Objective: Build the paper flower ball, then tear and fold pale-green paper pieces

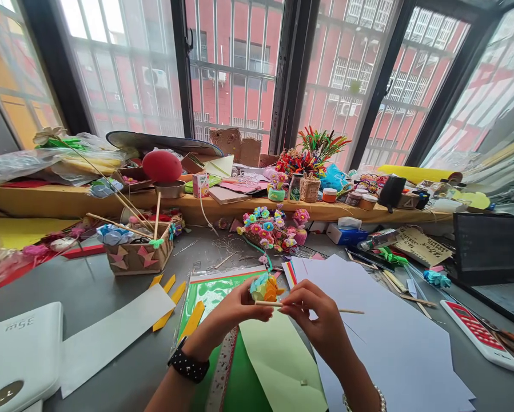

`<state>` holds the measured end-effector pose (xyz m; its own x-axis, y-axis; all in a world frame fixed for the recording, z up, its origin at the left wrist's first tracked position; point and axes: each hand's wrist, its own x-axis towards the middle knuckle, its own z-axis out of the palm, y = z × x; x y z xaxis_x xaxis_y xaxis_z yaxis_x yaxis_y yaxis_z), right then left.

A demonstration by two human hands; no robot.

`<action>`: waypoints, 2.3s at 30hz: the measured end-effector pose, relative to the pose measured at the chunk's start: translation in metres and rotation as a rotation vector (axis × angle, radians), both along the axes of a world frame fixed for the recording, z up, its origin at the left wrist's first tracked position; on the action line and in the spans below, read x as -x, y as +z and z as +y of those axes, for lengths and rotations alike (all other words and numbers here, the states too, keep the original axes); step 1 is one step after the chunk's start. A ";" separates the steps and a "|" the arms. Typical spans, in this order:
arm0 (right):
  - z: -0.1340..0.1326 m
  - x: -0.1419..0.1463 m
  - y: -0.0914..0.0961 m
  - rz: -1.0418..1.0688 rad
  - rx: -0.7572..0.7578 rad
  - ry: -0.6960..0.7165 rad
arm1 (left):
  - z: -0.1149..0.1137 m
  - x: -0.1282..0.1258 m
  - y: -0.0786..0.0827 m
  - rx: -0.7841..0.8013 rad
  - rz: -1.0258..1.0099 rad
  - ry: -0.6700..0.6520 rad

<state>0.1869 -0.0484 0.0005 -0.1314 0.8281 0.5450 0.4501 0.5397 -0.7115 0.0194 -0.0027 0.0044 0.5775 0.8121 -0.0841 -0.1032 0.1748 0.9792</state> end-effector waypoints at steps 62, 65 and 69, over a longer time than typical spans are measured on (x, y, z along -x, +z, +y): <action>0.005 0.010 -0.013 -0.018 0.002 -0.085 | -0.003 0.001 -0.005 -0.973 0.549 0.270; 0.006 0.009 -0.013 0.031 0.085 -0.109 | -0.002 0.001 -0.008 -1.063 0.564 0.296; 0.009 0.007 -0.014 0.071 0.173 -0.126 | -0.002 0.001 -0.008 -1.193 0.575 0.298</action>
